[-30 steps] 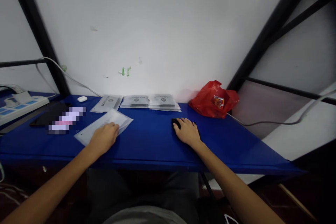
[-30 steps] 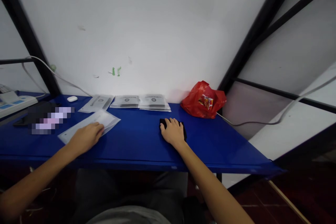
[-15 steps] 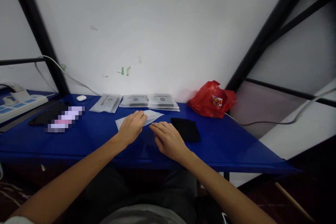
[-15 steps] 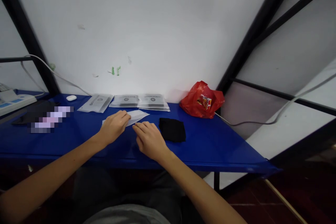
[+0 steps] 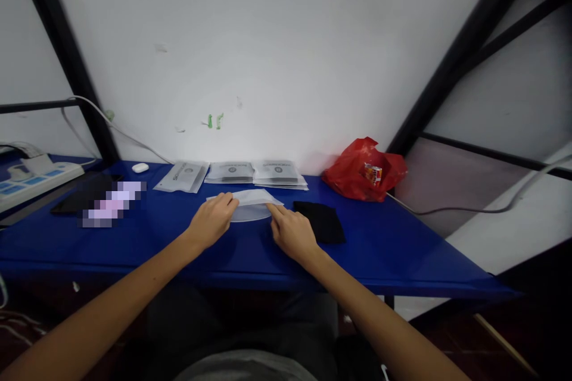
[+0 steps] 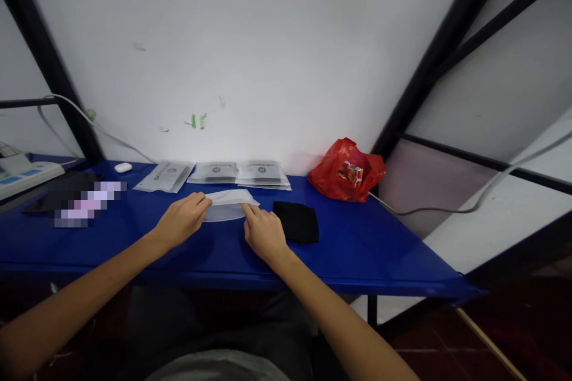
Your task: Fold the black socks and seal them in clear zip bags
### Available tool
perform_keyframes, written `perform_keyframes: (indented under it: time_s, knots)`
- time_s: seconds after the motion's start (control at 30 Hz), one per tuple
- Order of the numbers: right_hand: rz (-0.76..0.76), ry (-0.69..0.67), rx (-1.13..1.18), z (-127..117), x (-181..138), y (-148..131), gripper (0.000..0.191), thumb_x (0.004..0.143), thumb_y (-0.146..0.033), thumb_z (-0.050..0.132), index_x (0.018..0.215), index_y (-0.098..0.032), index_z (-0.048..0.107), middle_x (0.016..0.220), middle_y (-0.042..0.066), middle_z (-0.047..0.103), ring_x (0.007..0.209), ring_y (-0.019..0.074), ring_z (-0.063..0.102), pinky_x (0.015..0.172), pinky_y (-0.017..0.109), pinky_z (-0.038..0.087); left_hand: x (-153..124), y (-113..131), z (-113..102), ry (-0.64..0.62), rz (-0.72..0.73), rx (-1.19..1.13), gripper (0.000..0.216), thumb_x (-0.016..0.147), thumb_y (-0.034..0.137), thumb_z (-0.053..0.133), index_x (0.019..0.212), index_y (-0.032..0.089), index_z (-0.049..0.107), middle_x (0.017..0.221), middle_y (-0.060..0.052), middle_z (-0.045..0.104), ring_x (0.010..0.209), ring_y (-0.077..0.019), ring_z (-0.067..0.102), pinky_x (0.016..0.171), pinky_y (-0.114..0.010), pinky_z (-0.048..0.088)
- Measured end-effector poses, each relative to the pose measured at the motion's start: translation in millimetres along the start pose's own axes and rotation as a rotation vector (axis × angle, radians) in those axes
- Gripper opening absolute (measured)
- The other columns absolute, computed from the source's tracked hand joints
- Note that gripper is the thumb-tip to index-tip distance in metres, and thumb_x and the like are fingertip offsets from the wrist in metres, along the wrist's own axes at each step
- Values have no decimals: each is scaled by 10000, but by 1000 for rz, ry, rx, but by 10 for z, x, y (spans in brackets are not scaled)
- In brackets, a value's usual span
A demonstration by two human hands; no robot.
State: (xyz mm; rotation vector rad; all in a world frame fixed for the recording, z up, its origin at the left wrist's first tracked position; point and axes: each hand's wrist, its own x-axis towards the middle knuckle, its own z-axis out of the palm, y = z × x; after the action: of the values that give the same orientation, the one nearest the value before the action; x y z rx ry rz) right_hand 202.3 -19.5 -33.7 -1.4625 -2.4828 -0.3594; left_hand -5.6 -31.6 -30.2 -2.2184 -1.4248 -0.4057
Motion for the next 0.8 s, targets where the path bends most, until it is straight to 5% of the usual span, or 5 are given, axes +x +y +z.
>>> perform_keyframes:
  time_s: [0.5,0.8]
  knots:
    - [-174,163,-25,86,220,-354,213,875,-109,400,842,-163,603,805,113,640,841,253,541,707,355,405,27,96,-159,-33,-10,-20,198,887,97,388,842,168,568,805,-38,591,778,-155,554,606,-240,411]
    - [-130,-16,250,179,308,-249,307,902,-219,410,1168,-135,537,1113,112,641,998,202,598,843,306,434,-25,44,-87,36,25,-89,216,894,105,376,879,177,580,809,-27,594,793,-142,550,661,-236,418]
